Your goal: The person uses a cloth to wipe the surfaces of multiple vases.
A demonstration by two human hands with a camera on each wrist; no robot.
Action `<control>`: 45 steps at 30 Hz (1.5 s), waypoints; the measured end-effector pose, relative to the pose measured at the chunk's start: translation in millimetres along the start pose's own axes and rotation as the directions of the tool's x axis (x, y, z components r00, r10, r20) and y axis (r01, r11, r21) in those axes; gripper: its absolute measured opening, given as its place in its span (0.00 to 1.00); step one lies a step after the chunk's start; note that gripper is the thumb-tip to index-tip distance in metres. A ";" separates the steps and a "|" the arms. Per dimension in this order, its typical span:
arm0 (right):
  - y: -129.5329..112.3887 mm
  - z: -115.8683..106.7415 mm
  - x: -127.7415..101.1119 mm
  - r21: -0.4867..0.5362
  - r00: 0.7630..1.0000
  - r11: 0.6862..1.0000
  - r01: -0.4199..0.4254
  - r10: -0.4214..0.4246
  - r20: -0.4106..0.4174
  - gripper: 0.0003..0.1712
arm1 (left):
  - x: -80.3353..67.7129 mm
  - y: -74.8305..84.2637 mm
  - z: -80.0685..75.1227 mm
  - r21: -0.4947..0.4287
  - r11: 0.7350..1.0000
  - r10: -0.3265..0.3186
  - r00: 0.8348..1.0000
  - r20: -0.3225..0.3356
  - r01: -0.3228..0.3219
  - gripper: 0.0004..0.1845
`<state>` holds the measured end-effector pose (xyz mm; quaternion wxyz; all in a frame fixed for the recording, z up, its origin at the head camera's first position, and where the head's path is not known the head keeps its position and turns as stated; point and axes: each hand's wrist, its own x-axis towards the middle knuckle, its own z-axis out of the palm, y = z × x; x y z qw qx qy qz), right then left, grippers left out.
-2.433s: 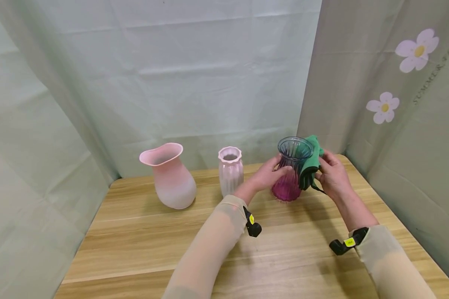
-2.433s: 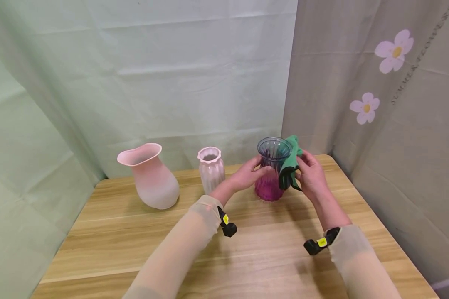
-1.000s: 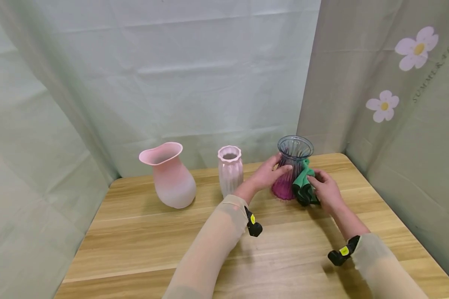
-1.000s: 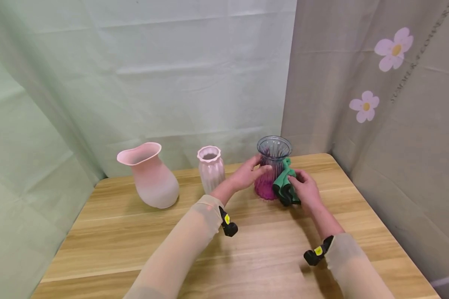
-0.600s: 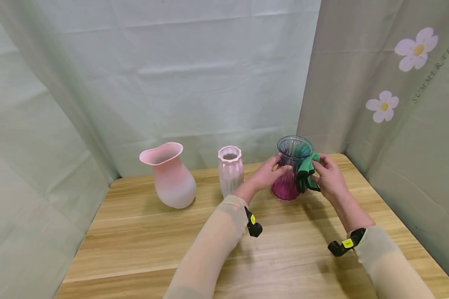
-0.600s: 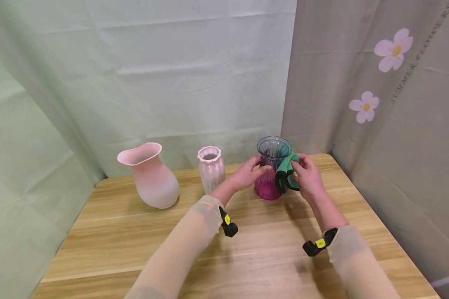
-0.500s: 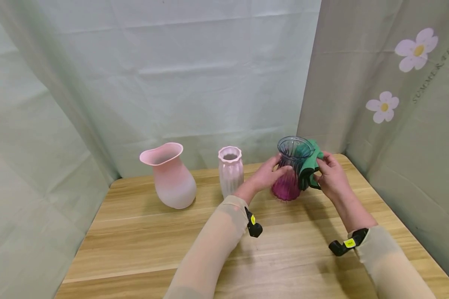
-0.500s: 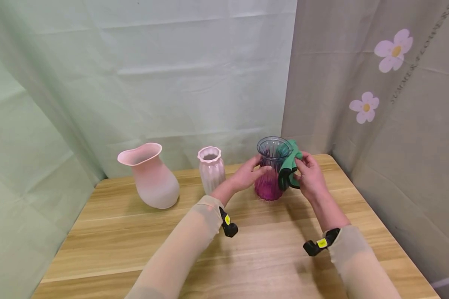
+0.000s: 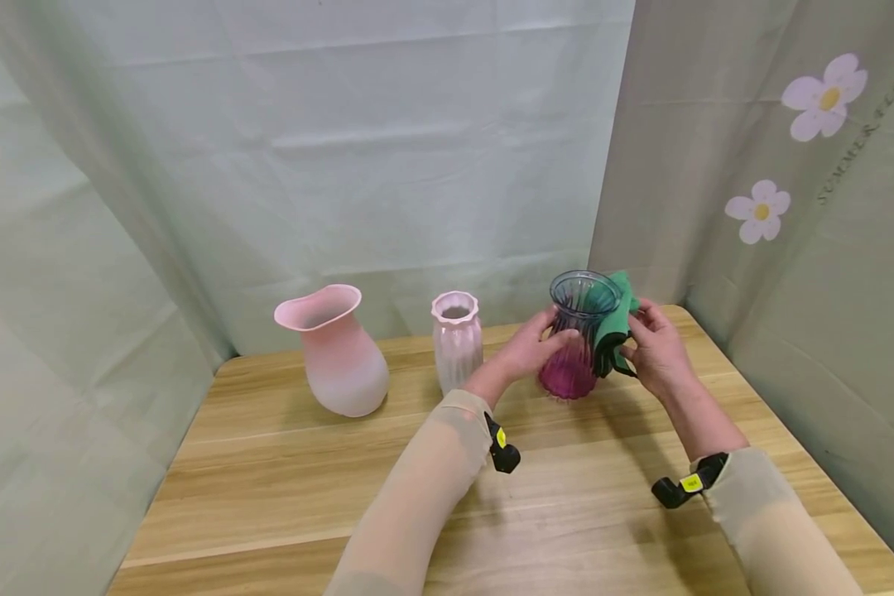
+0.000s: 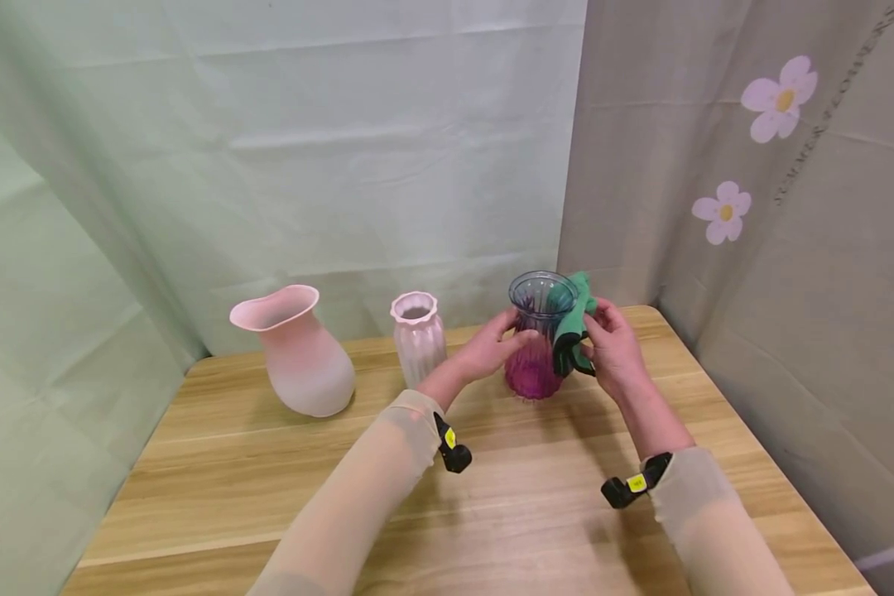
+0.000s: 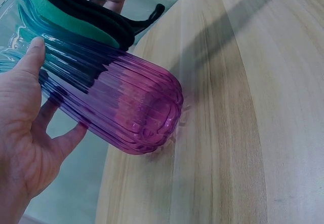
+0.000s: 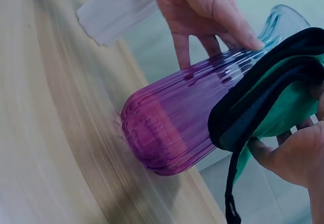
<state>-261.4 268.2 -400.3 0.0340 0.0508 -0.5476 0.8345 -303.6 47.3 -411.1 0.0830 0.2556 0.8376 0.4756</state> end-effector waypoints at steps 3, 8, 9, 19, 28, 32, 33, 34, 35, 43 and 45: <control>4.6 -1.1 -1.7 -0.114 1.000 0.993 -0.009 0.009 0.003 0.09 | -0.8 0.7 0.1 -0.001 1.000 0.009 1.000 -0.004 -0.009 0.40; 13.6 -5.4 -5.1 -0.294 1.000 0.956 -0.003 0.003 -0.001 0.10 | -0.5 1.7 0.3 -0.028 0.999 0.027 1.000 -0.001 -0.027 0.38; 15.7 -6.7 -5.6 -0.318 1.000 0.948 0.001 -0.001 0.000 0.10 | -0.2 1.6 0.4 -0.034 0.999 0.028 1.000 -0.003 -0.029 0.38; 48.4 -28.9 -16.7 -0.437 0.994 0.893 -0.102 0.075 -0.078 0.10 | -1.7 4.7 0.9 -0.006 1.000 0.024 1.000 -0.006 -0.024 0.40; 61.5 -32.1 -17.7 -0.430 0.996 0.901 -0.061 0.024 -0.090 0.10 | -4.1 5.3 0.3 -0.007 1.000 -0.016 1.000 -0.008 0.016 0.41; 57.9 -26.2 -17.2 -0.427 0.990 0.900 -0.088 0.033 -0.134 0.08 | -4.7 5.0 0.5 -0.011 1.000 -0.013 1.000 -0.009 0.013 0.41; 56.1 -24.0 -17.0 -0.431 0.989 0.898 -0.092 0.032 -0.143 0.08 | -4.6 4.8 0.5 -0.011 1.000 -0.011 1.000 -0.009 0.011 0.41; 53.9 -21.8 -16.6 -0.429 0.988 0.899 -0.094 0.031 -0.150 0.07 | -4.4 4.7 0.7 -0.013 1.000 -0.008 1.000 -0.010 0.008 0.41; 51.3 -19.3 -16.3 -0.428 0.988 0.899 -0.093 0.029 -0.154 0.07 | -4.2 4.5 0.9 -0.017 1.000 -0.006 1.000 -0.012 0.006 0.41; 21.9 2.2 -11.9 -0.331 0.994 0.943 -0.021 -0.017 -0.111 0.05 | -3.1 2.5 0.3 -0.026 1.000 0.003 1.000 -0.013 -0.004 0.40; 15.1 6.2 -10.9 -0.263 0.994 0.965 -0.011 -0.019 -0.110 0.05 | -2.8 2.7 0.6 -0.021 1.000 0.003 1.000 -0.013 -0.003 0.40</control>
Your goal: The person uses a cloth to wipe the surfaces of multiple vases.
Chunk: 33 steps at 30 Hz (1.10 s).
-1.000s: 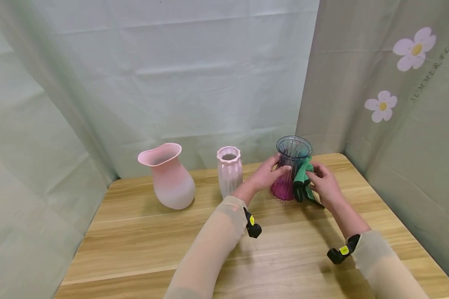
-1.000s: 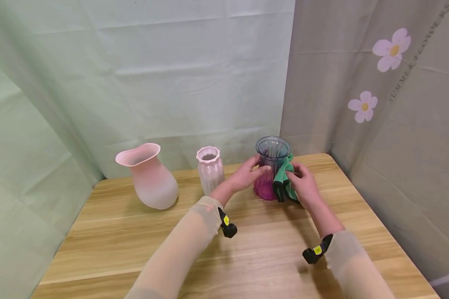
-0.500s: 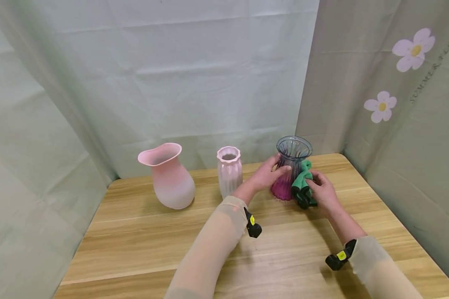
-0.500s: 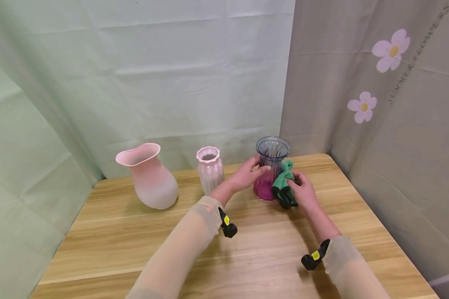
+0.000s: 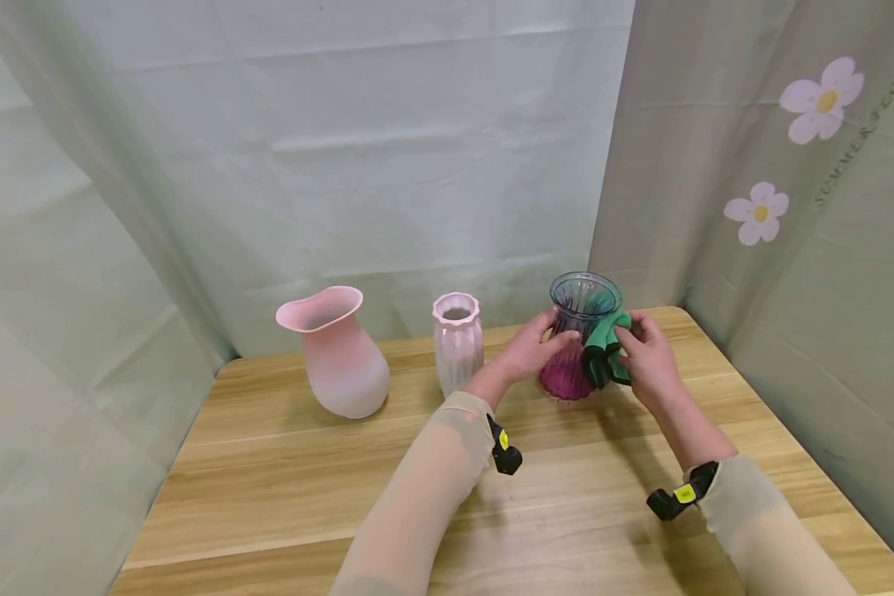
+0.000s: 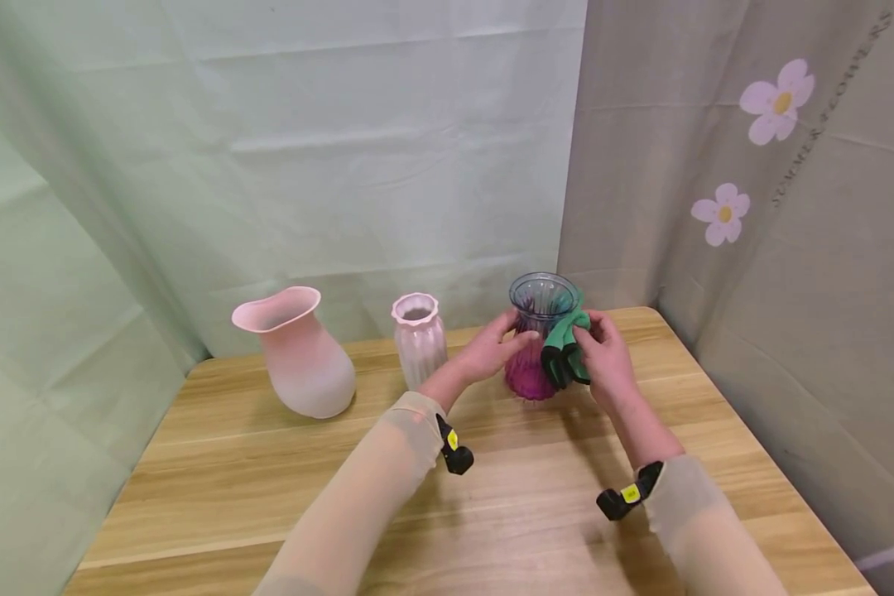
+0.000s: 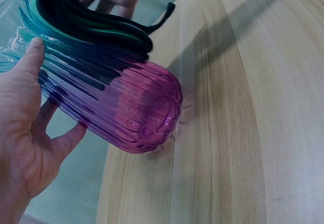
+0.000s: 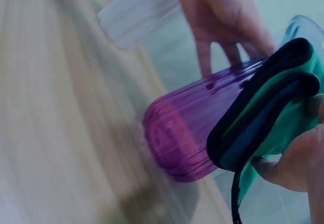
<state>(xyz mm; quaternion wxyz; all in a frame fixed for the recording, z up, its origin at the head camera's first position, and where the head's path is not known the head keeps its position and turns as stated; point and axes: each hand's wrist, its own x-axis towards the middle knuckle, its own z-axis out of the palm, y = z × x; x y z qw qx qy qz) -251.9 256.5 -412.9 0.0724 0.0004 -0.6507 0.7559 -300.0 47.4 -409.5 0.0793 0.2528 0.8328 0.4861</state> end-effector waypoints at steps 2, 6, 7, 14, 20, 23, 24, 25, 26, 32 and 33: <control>-6.5 0.4 0.6 0.080 1.000 0.997 0.002 -0.002 0.007 0.06 | 0.1 0.1 0.6 0.012 1.000 -0.005 1.000 0.002 0.005 0.41; -18.2 -1.2 2.5 0.249 1.000 0.968 0.017 -0.022 0.019 0.09 | 0.8 0.6 2.0 0.030 0.999 -0.013 1.000 0.005 0.013 0.41; -20.8 -1.8 2.8 0.274 0.999 0.961 0.025 -0.031 0.020 0.08 | 0.8 0.7 2.2 0.029 0.999 -0.014 1.000 0.008 0.013 0.41; -30.3 -2.7 4.7 0.342 0.999 0.939 0.031 -0.040 0.020 0.06 | 1.9 0.5 2.2 0.018 1.000 -0.016 1.000 0.009 0.016 0.43; -28.6 -7.0 5.9 0.335 0.999 0.942 0.033 -0.046 0.030 0.06 | 2.2 0.2 1.3 0.016 1.000 -0.016 1.000 0.012 0.016 0.43; -27.2 -14.4 5.3 0.341 0.998 0.939 0.039 -0.052 0.030 0.06 | 1.7 -0.2 2.0 0.008 1.000 -0.023 1.000 0.014 0.023 0.43; -27.1 -17.6 4.5 0.344 0.998 0.938 0.041 -0.055 0.031 0.06 | 1.6 -0.3 2.2 0.007 1.000 -0.025 1.000 0.015 0.025 0.43; -27.2 -21.1 3.7 0.347 0.998 0.937 0.044 -0.058 0.030 0.06 | 1.5 -0.2 2.3 0.005 1.000 -0.027 1.000 0.015 0.027 0.43; -27.6 -24.7 2.7 0.353 0.998 0.934 0.045 -0.059 0.030 0.05 | 1.4 -0.3 2.4 0.006 1.000 -0.027 1.000 0.014 0.027 0.43; -27.9 -43.8 -3.2 0.334 0.999 0.942 0.038 -0.046 0.016 0.06 | -0.4 0.5 0.7 -0.006 1.000 -0.015 1.000 0.016 0.015 0.43; -27.3 -46.1 -4.1 0.321 0.999 0.947 0.034 -0.040 0.012 0.06 | -1.1 0.7 0.4 -0.011 1.000 -0.016 1.000 0.017 0.016 0.43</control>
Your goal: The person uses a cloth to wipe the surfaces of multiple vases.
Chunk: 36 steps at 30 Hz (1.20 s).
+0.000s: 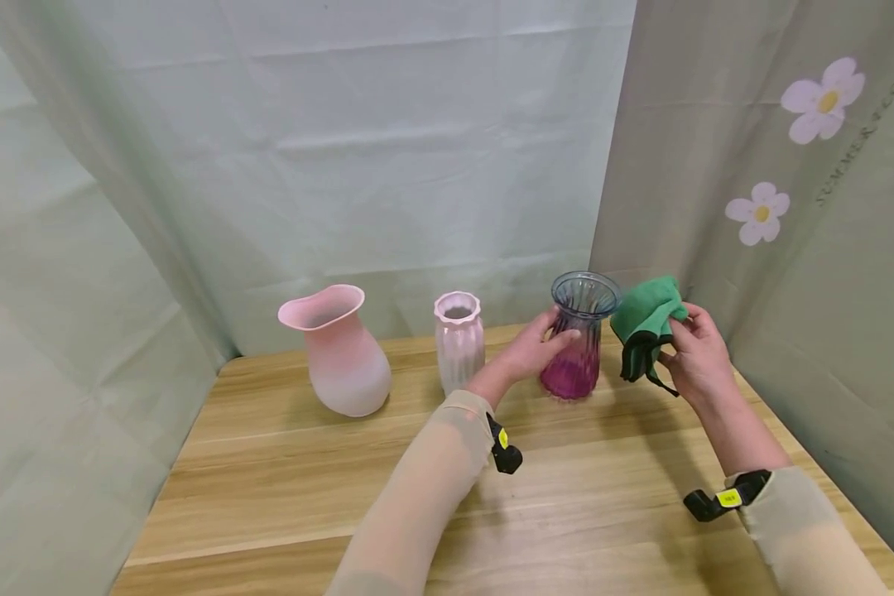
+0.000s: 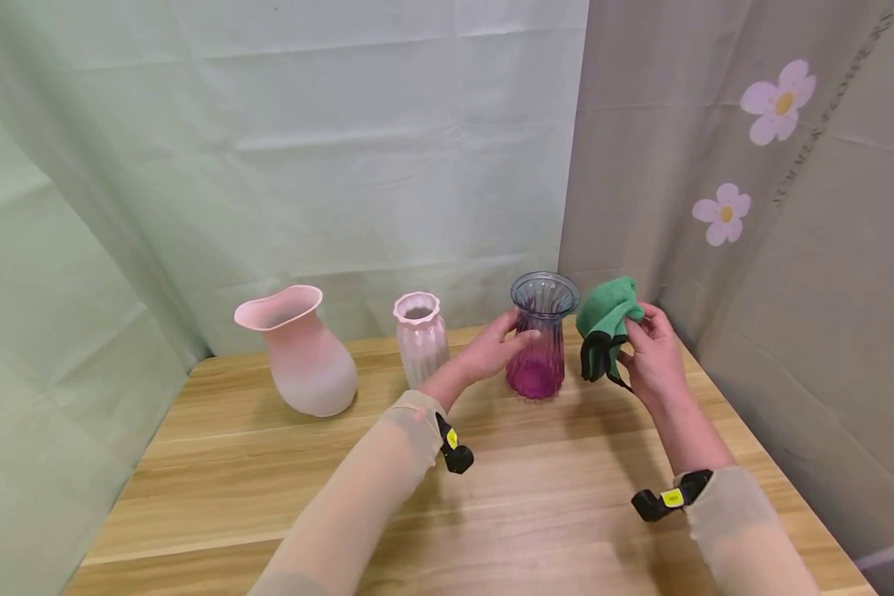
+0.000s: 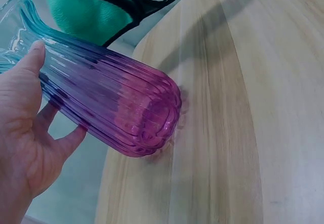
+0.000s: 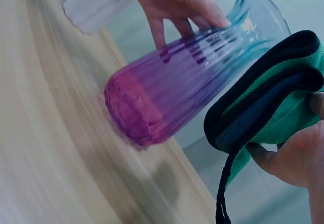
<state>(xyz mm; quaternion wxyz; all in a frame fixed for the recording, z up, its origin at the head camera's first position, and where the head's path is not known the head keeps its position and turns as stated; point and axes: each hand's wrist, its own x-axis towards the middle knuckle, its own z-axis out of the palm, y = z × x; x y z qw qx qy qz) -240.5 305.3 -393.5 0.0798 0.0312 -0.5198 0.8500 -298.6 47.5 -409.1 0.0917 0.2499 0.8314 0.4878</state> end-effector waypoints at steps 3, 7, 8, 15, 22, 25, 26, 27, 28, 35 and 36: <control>-0.1 -5.6 -2.7 -0.016 1.000 1.000 -0.010 0.010 -0.008 0.06 | -2.0 1.2 0.7 -0.015 1.000 -0.002 1.000 -0.009 0.002 0.43; 1.4 -10.4 -5.0 -0.017 1.000 1.000 -0.015 0.015 -0.010 0.06 | -2.1 5.9 9.9 -0.035 0.999 0.008 0.994 -0.110 -0.011 0.44; 1.9 -11.2 -5.3 -0.018 1.000 1.000 -0.016 0.015 -0.009 0.06 | -2.1 8.2 13.6 -0.030 1.000 0.001 0.988 -0.153 -0.005 0.45; 6.8 -11.9 -6.1 0.033 1.000 0.999 -0.019 0.019 -0.008 0.06 | -2.4 27.9 39.9 0.028 0.987 -0.131 0.894 -0.429 0.158 0.52; 10.6 -12.5 -6.0 0.027 1.000 1.000 -0.009 0.009 0.010 0.07 | -0.6 33.8 45.0 0.043 0.972 -0.175 0.836 -0.520 0.231 0.46; 11.1 -13.0 -6.3 0.004 1.000 1.000 -0.013 0.013 0.015 0.09 | -0.6 33.3 43.1 0.043 0.973 -0.172 0.837 -0.520 0.226 0.44; 11.2 -13.2 -6.4 0.000 1.000 1.000 -0.015 0.015 0.015 0.09 | -0.9 33.2 42.3 0.040 0.975 -0.168 0.839 -0.518 0.221 0.44; 11.2 -13.3 -6.5 -0.005 1.000 1.000 -0.018 0.018 0.013 0.10 | -1.3 32.8 41.3 0.041 0.976 -0.164 0.844 -0.511 0.214 0.44; 11.2 -13.5 -6.6 -0.009 1.000 1.000 -0.020 0.020 0.011 0.11 | -1.5 32.0 40.3 0.039 0.979 -0.155 0.849 -0.505 0.201 0.43; 12.1 -14.7 -6.9 -0.030 0.999 0.999 -0.034 0.034 -0.006 0.14 | -2.6 24.9 30.0 -0.025 0.996 -0.087 0.918 -0.388 0.084 0.35; 12.4 -14.8 -6.8 -0.029 0.999 0.999 -0.036 0.035 -0.008 0.13 | -2.6 24.0 28.0 -0.034 0.997 -0.079 0.929 -0.362 0.071 0.35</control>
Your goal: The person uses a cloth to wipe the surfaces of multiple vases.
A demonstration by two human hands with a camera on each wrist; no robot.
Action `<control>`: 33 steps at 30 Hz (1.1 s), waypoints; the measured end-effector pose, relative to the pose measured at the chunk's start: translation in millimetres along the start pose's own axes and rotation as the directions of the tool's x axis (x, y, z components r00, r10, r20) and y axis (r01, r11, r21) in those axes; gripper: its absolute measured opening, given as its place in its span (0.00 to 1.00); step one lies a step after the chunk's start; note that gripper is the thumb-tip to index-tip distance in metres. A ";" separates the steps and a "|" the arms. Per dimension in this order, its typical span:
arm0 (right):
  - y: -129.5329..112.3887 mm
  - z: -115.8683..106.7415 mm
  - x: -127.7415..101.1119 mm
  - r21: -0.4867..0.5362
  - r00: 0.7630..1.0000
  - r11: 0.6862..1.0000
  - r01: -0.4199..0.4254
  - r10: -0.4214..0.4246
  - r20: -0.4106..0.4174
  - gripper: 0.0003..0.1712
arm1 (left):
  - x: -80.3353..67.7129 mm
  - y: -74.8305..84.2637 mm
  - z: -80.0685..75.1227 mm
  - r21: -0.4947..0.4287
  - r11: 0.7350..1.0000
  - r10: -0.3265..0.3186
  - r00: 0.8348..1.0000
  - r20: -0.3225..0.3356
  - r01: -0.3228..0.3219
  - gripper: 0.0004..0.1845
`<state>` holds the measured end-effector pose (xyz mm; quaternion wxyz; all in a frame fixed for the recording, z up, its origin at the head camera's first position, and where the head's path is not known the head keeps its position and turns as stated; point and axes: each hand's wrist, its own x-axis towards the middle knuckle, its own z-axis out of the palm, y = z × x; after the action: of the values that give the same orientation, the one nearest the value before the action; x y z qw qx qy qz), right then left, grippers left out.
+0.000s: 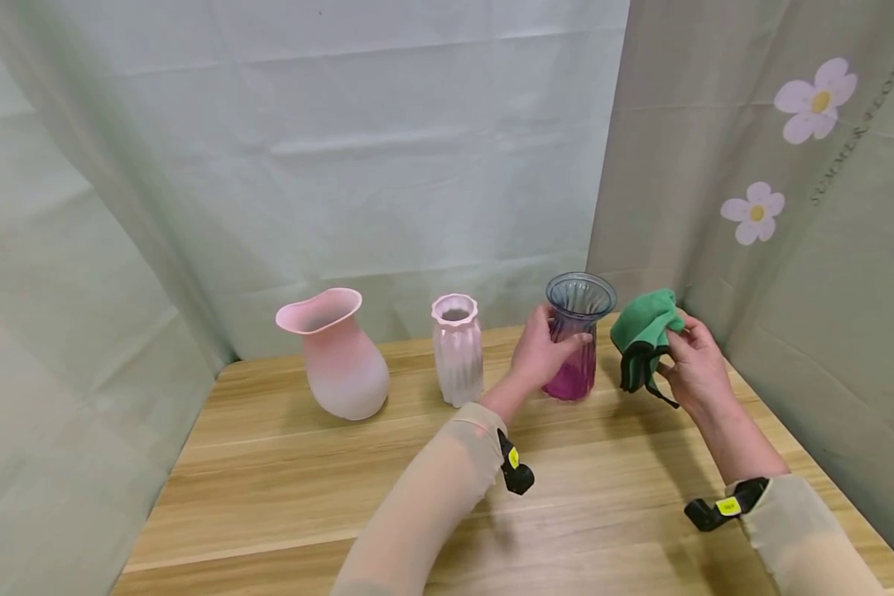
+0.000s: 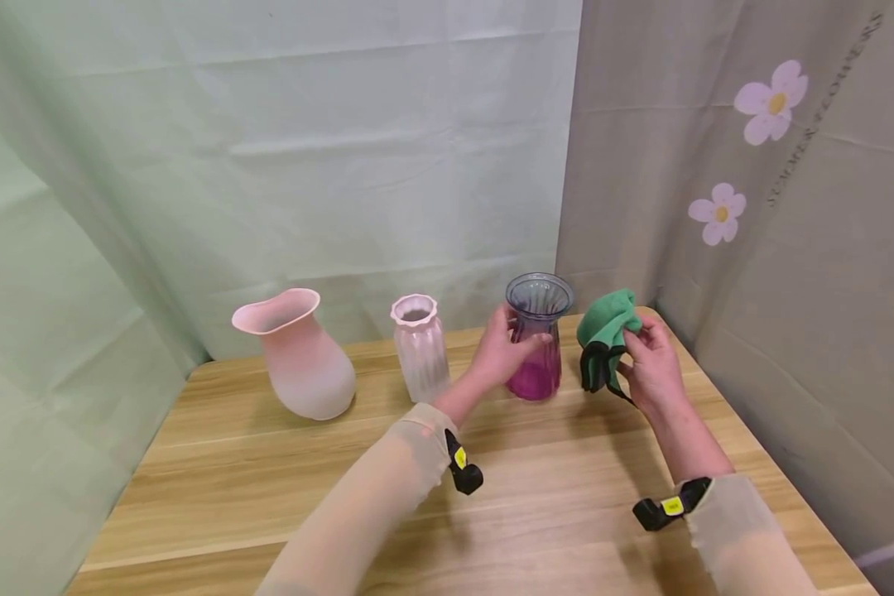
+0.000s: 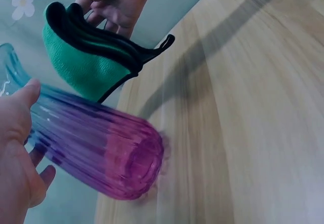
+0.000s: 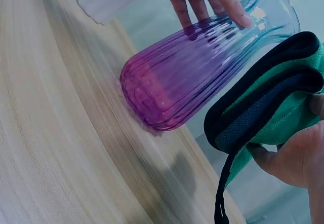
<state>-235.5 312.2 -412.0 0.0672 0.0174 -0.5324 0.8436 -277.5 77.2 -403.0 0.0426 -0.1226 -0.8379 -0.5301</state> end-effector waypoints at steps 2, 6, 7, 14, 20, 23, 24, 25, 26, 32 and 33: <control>0.7 0.4 0.3 0.002 1.000 1.000 -0.002 0.002 -0.002 0.12 | 1.4 -1.2 -4.6 -0.013 1.000 0.017 0.998 0.053 -0.017 0.34; 1.3 1.5 0.5 0.008 1.000 1.000 -0.001 0.001 0.004 0.12 | 4.3 -3.5 -12.4 0.010 0.999 0.044 0.987 0.152 -0.046 0.36; 1.3 1.8 0.5 0.009 1.000 1.000 0.000 0.000 0.008 0.12 | 5.1 -4.5 -13.9 0.018 0.998 0.048 0.984 0.173 -0.052 0.36; -0.3 10.0 6.0 -0.016 1.000 1.000 0.013 -0.013 0.016 0.10 | 8.9 -10.0 -18.4 0.015 0.998 0.059 0.968 0.246 -0.064 0.39; -3.1 25.5 17.1 -0.002 0.999 1.000 0.027 -0.027 0.033 0.06 | 10.0 -9.6 -19.3 0.028 0.998 0.045 0.965 0.260 -0.054 0.42; -2.1 33.2 21.6 -0.004 0.999 1.000 0.019 -0.019 0.045 0.06 | 9.8 -9.4 -19.6 0.035 0.998 0.032 0.964 0.263 -0.043 0.44; -1.4 35.4 22.7 0.001 0.999 1.000 0.014 -0.014 0.048 0.06 | 9.6 -9.3 -19.8 0.036 0.999 0.029 0.964 0.263 -0.040 0.44; -0.5 37.1 23.8 0.004 0.999 1.000 0.008 -0.008 0.051 0.06 | 9.6 -9.3 -19.9 0.037 0.999 0.028 0.964 0.265 -0.039 0.44; 0.3 38.6 24.4 0.004 0.998 1.000 0.002 -0.002 0.056 0.07 | 9.6 -9.3 -19.9 0.036 0.999 0.027 0.964 0.265 -0.038 0.44; 4.7 42.4 25.7 -0.041 0.995 0.999 0.001 0.003 0.096 0.12 | 10.1 -9.4 -19.7 0.022 0.999 0.028 0.962 0.273 -0.035 0.43; 5.2 42.3 25.9 -0.053 0.994 0.999 0.005 0.001 0.107 0.14 | 10.3 -9.5 -19.7 0.020 0.999 0.030 0.961 0.274 -0.037 0.42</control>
<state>-263.6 274.4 -395.8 0.0400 0.0613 -0.5573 0.8271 -291.0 57.3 -400.7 -0.0629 -0.2081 -0.8402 -0.4968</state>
